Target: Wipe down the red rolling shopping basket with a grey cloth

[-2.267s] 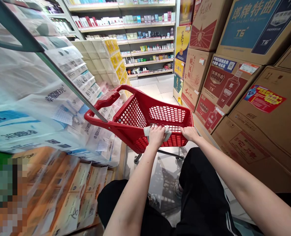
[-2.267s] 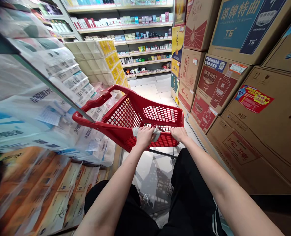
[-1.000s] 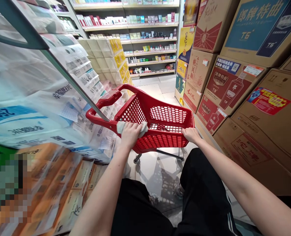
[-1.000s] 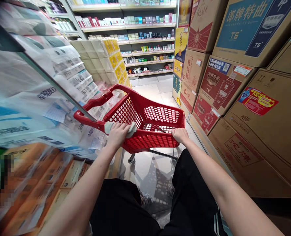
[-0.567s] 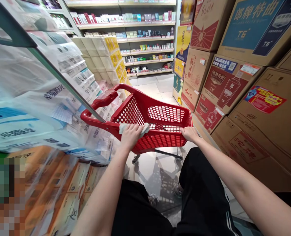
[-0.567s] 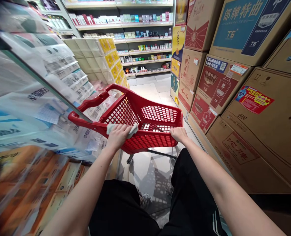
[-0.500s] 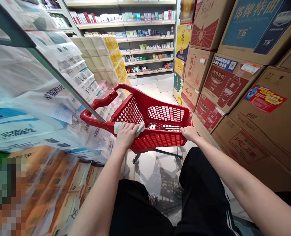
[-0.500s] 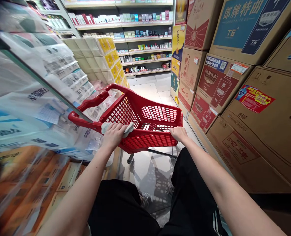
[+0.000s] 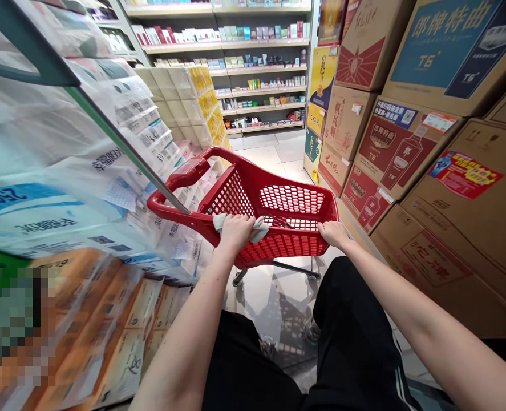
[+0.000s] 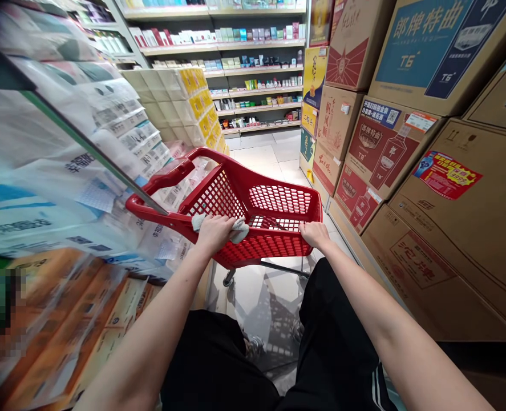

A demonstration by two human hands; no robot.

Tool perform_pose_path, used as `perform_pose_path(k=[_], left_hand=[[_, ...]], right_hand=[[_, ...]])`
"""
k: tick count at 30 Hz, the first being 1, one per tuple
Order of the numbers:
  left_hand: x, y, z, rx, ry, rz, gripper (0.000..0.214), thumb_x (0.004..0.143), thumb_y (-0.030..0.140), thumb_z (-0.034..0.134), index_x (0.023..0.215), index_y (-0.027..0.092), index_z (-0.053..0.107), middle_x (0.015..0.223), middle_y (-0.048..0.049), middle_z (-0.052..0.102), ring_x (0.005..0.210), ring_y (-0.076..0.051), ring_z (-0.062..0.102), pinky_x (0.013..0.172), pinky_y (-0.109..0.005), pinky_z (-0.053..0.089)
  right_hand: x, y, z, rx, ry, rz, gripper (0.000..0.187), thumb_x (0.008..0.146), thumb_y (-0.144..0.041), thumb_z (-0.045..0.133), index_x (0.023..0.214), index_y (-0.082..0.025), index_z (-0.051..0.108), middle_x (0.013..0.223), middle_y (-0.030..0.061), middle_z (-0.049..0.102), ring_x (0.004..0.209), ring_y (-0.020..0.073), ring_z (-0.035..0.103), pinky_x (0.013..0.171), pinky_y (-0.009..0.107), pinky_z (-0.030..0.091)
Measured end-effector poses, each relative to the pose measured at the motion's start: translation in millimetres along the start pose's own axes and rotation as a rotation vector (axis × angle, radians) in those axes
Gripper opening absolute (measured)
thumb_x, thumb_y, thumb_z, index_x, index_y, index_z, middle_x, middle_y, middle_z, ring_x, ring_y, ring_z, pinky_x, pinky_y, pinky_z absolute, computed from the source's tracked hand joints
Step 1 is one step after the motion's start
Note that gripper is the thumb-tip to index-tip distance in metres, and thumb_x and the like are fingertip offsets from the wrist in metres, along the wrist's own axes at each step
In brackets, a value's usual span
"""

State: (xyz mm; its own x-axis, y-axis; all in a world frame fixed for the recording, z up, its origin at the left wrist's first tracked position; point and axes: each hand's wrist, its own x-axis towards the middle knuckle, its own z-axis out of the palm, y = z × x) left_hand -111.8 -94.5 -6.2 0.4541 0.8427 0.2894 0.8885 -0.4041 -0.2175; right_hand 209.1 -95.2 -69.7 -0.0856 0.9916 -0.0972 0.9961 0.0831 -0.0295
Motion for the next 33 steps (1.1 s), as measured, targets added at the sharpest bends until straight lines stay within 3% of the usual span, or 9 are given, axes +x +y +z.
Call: perform_pose_path(k=[6,12,20,23,28,33], left_hand=[[10,8,3.7,-0.003,-0.120,-0.006,0.041,0.080,0.056,0.046,0.081,0.019,0.065,0.080,-0.0106,0.068,0.078,-0.026,0.064,0.069,-0.035,0.036],[7,15,1.0,0.000,-0.100,-0.014,0.043,0.080,0.057,0.046,0.082,0.018,0.065,0.079,-0.0119,0.067,0.076,-0.028,0.062,0.068,-0.037,0.036],[15,87,13.2,-0.141,0.002,0.008,0.025,0.085,0.040,0.047,0.091,0.019,0.060,0.091,-0.0105,0.064,0.088,-0.024,0.057,0.078,-0.038,0.034],[18,97,19.8,-0.171,0.032,0.023,0.020,0.087,0.035,0.046,0.091,0.020,0.059,0.092,-0.0092,0.062,0.088,-0.023,0.056,0.079,-0.037,0.034],[9,77,21.2,-0.157,0.078,0.128,0.027,0.090,0.021,0.038,0.111,0.023,0.054,0.094,-0.0069,0.059,0.090,-0.020,0.053,0.081,-0.035,0.035],[-8,22,11.6,-0.087,0.066,0.101,0.030,0.090,0.022,0.036,0.116,0.022,0.052,0.096,-0.0080,0.057,0.092,-0.021,0.050,0.085,-0.036,0.036]], right_hand=[[-4,0,-2,0.019,0.000,0.013,0.060,0.096,-0.034,0.014,0.086,-0.015,0.070,0.094,0.0102,0.070,0.090,0.0193,0.064,0.071,0.026,0.039],[-5,1,-6,0.034,-0.018,0.021,0.058,0.096,-0.033,0.015,0.088,-0.014,0.069,0.096,0.0108,0.070,0.091,0.0184,0.063,0.072,0.025,0.038],[-7,-8,-2,0.039,0.021,0.016,0.059,0.096,-0.036,0.015,0.089,-0.015,0.070,0.096,0.0102,0.070,0.091,0.0195,0.064,0.071,0.026,0.039],[-5,-8,0,0.033,0.042,0.003,0.060,0.096,-0.036,0.016,0.086,-0.015,0.071,0.093,0.0103,0.071,0.089,0.0191,0.064,0.069,0.025,0.038],[-1,-4,1,0.038,0.041,-0.001,0.060,0.096,-0.034,0.015,0.082,-0.015,0.070,0.089,0.0096,0.071,0.084,0.0187,0.064,0.068,0.026,0.038],[2,-3,1,0.033,0.028,0.001,0.060,0.096,-0.034,0.015,0.084,-0.014,0.070,0.092,0.0112,0.070,0.087,0.0190,0.064,0.071,0.026,0.038]])
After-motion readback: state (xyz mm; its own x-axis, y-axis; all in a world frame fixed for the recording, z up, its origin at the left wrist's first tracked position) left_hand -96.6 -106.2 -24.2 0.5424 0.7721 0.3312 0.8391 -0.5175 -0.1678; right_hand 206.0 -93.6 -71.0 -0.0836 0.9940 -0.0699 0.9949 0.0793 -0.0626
